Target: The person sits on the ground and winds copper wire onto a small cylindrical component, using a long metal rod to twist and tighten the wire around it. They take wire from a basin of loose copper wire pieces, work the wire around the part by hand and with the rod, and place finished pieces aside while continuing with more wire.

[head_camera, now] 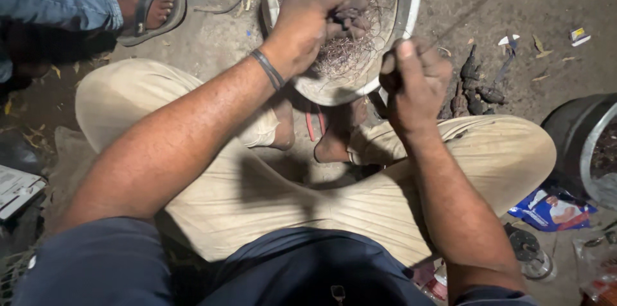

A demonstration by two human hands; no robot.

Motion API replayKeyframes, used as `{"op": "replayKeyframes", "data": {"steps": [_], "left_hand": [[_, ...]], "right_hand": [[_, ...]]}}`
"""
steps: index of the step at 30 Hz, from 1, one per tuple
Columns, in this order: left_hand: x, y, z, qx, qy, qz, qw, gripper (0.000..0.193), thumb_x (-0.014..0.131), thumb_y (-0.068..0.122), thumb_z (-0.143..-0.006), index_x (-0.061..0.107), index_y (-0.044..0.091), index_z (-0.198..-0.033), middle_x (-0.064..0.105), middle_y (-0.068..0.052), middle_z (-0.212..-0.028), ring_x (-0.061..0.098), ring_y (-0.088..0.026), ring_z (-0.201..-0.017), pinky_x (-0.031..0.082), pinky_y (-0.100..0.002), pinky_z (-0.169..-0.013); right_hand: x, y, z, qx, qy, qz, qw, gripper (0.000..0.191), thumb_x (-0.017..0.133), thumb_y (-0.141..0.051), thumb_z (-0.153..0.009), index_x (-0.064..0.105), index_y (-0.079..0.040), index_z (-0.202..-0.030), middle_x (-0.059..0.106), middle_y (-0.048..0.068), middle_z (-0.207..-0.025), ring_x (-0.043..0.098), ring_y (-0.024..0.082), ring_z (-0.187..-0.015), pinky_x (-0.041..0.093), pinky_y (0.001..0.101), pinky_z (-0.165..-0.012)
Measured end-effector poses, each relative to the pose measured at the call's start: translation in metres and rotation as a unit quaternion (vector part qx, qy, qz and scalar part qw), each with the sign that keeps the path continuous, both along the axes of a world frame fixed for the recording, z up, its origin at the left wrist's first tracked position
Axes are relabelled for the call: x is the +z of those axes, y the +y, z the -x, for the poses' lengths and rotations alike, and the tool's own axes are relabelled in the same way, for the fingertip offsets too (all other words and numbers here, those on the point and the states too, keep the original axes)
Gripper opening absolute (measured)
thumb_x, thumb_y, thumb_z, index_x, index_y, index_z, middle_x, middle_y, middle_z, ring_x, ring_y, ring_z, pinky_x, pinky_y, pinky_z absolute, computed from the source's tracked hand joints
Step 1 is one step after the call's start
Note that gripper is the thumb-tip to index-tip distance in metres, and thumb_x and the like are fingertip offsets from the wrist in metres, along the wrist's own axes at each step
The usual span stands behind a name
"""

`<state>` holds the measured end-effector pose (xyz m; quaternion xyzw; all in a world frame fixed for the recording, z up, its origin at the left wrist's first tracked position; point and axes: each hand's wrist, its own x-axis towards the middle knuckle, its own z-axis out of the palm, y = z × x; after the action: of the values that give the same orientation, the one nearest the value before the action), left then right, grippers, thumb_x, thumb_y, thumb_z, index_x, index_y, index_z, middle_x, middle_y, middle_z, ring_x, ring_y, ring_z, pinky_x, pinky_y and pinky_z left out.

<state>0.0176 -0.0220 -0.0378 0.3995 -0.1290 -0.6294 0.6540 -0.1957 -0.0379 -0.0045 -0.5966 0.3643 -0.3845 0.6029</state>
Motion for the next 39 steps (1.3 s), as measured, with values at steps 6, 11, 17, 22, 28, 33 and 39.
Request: {"op": "replayKeyframes", "data": {"steps": [6,11,17,22,28,33,39], "left_hand": [[-0.012,0.006,0.004,-0.044,0.04,-0.027,0.998,0.036,0.064,0.028,-0.098,0.048,0.001,-0.118,0.071,-0.017,-0.088,0.071,-0.026,-0.067,0.061,-0.036,-0.053],[-0.023,0.002,0.01,-0.107,0.023,0.035,0.993,0.036,0.069,0.028,-0.099,0.055,0.001,-0.119,0.069,-0.014,-0.088,0.071,-0.021,-0.07,0.06,-0.036,-0.057],[-0.019,-0.007,0.014,-0.104,0.005,-0.019,0.994,0.03,0.061,0.028,-0.095,0.056,0.021,-0.124,0.064,-0.005,-0.077,0.06,-0.014,-0.053,0.047,-0.029,-0.038],[-0.021,-0.004,0.01,-0.086,0.07,0.018,0.994,0.024,0.062,0.024,-0.102,0.058,0.006,-0.117,0.062,-0.004,-0.084,0.06,-0.014,-0.061,0.047,-0.027,-0.044],[-0.017,-0.007,0.011,-0.136,0.068,0.055,0.987,0.031,0.06,0.036,-0.108,0.051,0.006,-0.109,0.059,-0.004,-0.084,0.054,-0.012,-0.06,0.043,-0.027,-0.042],[-0.023,-0.017,-0.014,-0.175,-0.153,0.056,0.971,0.031,0.061,0.034,-0.104,0.057,0.005,-0.112,0.064,-0.009,-0.085,0.055,-0.015,-0.06,0.044,-0.03,-0.045],[-0.023,0.014,0.029,-0.288,-0.66,0.177,0.671,0.027,0.067,0.025,-0.091,0.066,0.006,-0.111,0.073,-0.019,-0.111,0.07,-0.037,-0.096,0.056,-0.047,-0.084]], "right_hand": [[-0.005,-0.004,0.013,-0.005,-0.084,-0.094,0.992,0.034,0.058,-0.026,-0.113,0.06,-0.005,-0.087,0.056,0.003,-0.074,0.047,0.011,-0.06,0.037,0.0282,-0.057],[0.004,-0.022,0.022,-0.048,-0.141,-0.201,0.968,0.038,0.053,-0.032,-0.113,0.055,-0.01,-0.082,0.046,0.0,-0.068,0.041,0.012,-0.056,0.032,0.0284,-0.054],[0.023,-0.018,-0.001,-0.045,0.024,0.01,0.999,0.036,0.052,-0.04,-0.111,0.053,-0.016,-0.083,0.051,-0.004,-0.075,0.046,0.013,-0.069,0.039,0.0297,-0.066],[0.026,-0.009,-0.008,0.046,0.001,0.121,0.992,0.045,0.045,-0.039,-0.113,0.051,-0.007,-0.082,0.053,0.002,-0.068,0.042,0.014,-0.059,0.035,0.0315,-0.058],[0.015,-0.052,0.007,0.006,-0.216,-0.187,0.958,0.046,0.044,-0.039,-0.116,0.038,-0.016,-0.077,0.032,-0.002,-0.067,0.029,0.012,-0.054,0.027,0.0285,-0.053],[0.023,-0.051,0.018,-0.019,-0.23,-0.169,0.958,0.046,0.045,-0.041,-0.118,0.039,-0.016,-0.079,0.034,-0.003,-0.069,0.031,0.013,-0.057,0.029,0.0295,-0.057],[0.046,-0.059,0.039,-0.077,-0.188,-0.103,0.974,0.044,0.044,-0.042,-0.118,0.04,-0.015,-0.084,0.036,0.0,-0.07,0.029,0.014,-0.057,0.028,0.0305,-0.056]]}}
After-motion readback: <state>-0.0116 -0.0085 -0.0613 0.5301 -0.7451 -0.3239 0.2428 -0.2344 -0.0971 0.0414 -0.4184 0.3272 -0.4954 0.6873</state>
